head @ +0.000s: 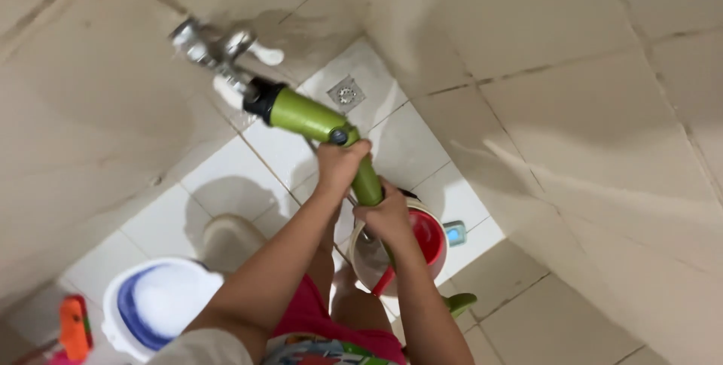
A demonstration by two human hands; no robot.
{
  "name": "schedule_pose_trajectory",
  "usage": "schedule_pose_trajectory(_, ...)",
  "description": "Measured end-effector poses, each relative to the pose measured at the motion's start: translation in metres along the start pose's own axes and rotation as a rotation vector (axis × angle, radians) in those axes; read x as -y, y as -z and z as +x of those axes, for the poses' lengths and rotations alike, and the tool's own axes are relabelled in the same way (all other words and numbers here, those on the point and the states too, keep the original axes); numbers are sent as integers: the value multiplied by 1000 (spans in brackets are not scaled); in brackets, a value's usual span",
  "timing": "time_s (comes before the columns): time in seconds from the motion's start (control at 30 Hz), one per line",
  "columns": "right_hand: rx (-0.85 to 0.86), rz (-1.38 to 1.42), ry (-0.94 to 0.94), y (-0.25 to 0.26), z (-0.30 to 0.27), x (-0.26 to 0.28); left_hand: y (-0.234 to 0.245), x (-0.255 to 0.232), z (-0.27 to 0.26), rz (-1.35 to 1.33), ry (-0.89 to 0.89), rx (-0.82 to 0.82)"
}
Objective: Cleaning a bathroom wall and toilet using a scrubber tool and water.
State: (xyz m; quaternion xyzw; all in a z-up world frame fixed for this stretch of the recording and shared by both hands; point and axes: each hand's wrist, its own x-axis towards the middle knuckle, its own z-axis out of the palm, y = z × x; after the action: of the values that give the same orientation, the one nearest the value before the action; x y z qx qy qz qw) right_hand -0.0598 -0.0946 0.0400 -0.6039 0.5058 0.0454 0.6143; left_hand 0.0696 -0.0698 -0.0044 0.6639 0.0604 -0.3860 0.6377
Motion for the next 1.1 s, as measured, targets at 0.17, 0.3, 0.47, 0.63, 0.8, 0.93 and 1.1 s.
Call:
schedule_pose_trajectory(0.17, -64, -71, 31, 4, 8, -15, -10, 5, 5, -68, 37, 55)
schedule_pose_trajectory(0.3, -95, 4, -53, 10, 3, -7, -17, -3, 3, -32, 79, 99)
schedule_pose_trajectory(0.47, -50, 131, -21, 15, -2, 13, -27, -30, -5, -36, -55, 141)
schedule_pose_trajectory(0.63, -69, 202, -78, 8, 6, 10, -25, -5, 34, 42, 91, 218)
schedule_pose_trajectory(0.8, 212, 492, -168, 8, 1, 27, -2, -42, 23, 232, 80, 363)
schedule_pose_trajectory(0.93, 312, 612, -211, 14, 4, -5, 69, -6, 56, 268, 366, 369)
schedule_pose_trajectory(1.1, 162, 512, -109, 16, -3, -17, 167, 89, 190, 359, -631, -286)
